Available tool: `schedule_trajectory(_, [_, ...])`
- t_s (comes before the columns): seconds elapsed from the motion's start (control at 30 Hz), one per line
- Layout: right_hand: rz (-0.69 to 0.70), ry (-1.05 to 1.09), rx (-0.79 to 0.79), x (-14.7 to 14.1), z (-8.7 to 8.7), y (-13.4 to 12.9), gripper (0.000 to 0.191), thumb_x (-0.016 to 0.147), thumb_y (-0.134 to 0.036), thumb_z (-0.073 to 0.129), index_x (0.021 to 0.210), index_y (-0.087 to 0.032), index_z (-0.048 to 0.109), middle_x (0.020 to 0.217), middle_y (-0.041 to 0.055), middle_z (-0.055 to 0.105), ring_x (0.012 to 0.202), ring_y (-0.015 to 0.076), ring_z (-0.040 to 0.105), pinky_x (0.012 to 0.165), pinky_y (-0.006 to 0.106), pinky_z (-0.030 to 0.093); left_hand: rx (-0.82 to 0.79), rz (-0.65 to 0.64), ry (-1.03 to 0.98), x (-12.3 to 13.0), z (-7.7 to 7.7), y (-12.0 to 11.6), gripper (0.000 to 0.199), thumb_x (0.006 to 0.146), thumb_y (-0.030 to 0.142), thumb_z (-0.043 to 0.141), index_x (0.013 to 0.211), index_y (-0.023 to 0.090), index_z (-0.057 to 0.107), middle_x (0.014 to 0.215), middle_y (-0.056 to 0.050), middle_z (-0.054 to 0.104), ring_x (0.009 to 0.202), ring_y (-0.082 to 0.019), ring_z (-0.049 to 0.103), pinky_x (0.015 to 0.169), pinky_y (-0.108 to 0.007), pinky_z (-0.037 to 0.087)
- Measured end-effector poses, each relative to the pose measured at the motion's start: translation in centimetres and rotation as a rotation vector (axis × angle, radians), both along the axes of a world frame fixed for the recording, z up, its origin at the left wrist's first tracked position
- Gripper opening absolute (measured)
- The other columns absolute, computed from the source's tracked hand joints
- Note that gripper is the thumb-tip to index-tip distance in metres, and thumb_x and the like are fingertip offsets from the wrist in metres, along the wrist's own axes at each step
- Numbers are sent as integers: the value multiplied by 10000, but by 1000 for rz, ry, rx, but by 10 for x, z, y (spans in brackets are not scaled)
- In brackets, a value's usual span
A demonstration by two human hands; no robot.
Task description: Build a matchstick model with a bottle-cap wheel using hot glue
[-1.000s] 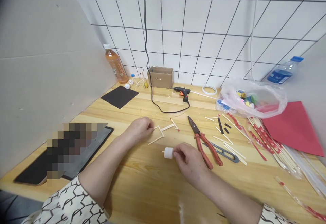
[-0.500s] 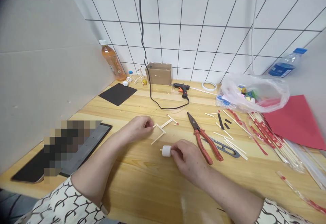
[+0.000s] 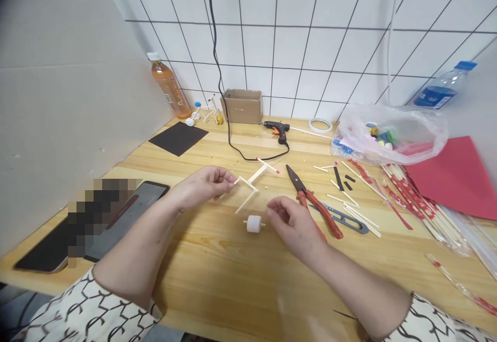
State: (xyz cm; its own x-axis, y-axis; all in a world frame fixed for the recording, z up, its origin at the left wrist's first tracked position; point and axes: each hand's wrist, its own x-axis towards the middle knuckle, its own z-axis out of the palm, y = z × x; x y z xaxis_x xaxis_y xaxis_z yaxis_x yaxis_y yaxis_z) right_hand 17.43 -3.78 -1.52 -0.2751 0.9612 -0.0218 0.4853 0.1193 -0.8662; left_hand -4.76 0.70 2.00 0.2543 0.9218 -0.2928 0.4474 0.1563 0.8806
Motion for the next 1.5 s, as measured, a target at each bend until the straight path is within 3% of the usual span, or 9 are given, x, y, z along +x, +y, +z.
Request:
schedule_trajectory(0.13, [-21,212,-173,-2,8,5,347,762,-444,565,943,-148,580,794,45,637,708,155,582,638,280,462,-8,8,-124,13,2,-6,86,731,202,548,772,126,544,525,56,457,458,-56,415,459,-173,330])
schedule_trajectory(0.23, [14,316,-257,-4,11,7,326,738,-442,603,908,-164,601,814,35,659,732,149,593,669,272,457,-1,6,-176,23,0,-11,81,731,191,548,776,123,543,525,55,470,448,-54,417,450,-174,323])
schedule_trajectory(0.37, [-66,401,-290,-5,10,7,274,694,-418,654,774,-162,596,624,-31,584,534,86,491,522,223,383,-10,25,-240,32,-1,-17,66,714,167,546,762,123,533,538,56,477,449,-50,429,451,-174,331])
schedule_trajectory(0.5, [-107,455,-257,-6,9,4,251,667,-382,683,695,-162,566,559,-61,504,473,59,405,458,207,299,-43,37,-304,36,1,-25,94,703,175,559,772,132,511,580,58,486,470,-52,449,474,-180,358])
schedule_trajectory(0.67, [-52,396,-207,-6,10,0,238,731,-397,620,725,-169,549,608,-29,557,524,89,476,498,227,349,33,9,-248,36,-6,-32,78,719,162,545,772,143,491,596,63,466,507,-56,424,483,-178,329])
schedule_trajectory(0.83, [20,356,-125,-5,5,-2,195,810,-386,530,774,-197,497,663,-1,608,585,129,542,584,275,421,137,-58,-145,35,-11,-35,50,744,123,491,747,161,459,590,72,419,514,-59,377,478,-181,299])
schedule_trajectory(1.2, [81,198,27,-5,-5,-6,108,887,-315,431,860,-214,456,689,-8,584,622,137,535,599,279,413,400,-183,197,27,-12,-39,63,751,134,442,732,194,438,630,44,510,570,-101,450,532,-222,326])
schedule_trajectory(1.33, [95,181,42,-6,-7,-6,101,897,-307,415,870,-218,453,686,-11,577,623,139,523,598,275,406,373,-175,234,27,-11,-42,55,755,169,456,717,197,429,625,41,509,566,-107,446,527,-226,327])
schedule_trajectory(1.5, [86,191,48,-6,-9,-6,89,901,-295,415,894,-217,456,673,-20,561,616,133,517,591,267,404,212,-130,156,28,-15,-46,164,709,289,579,755,197,451,686,31,542,609,-119,480,539,-227,353])
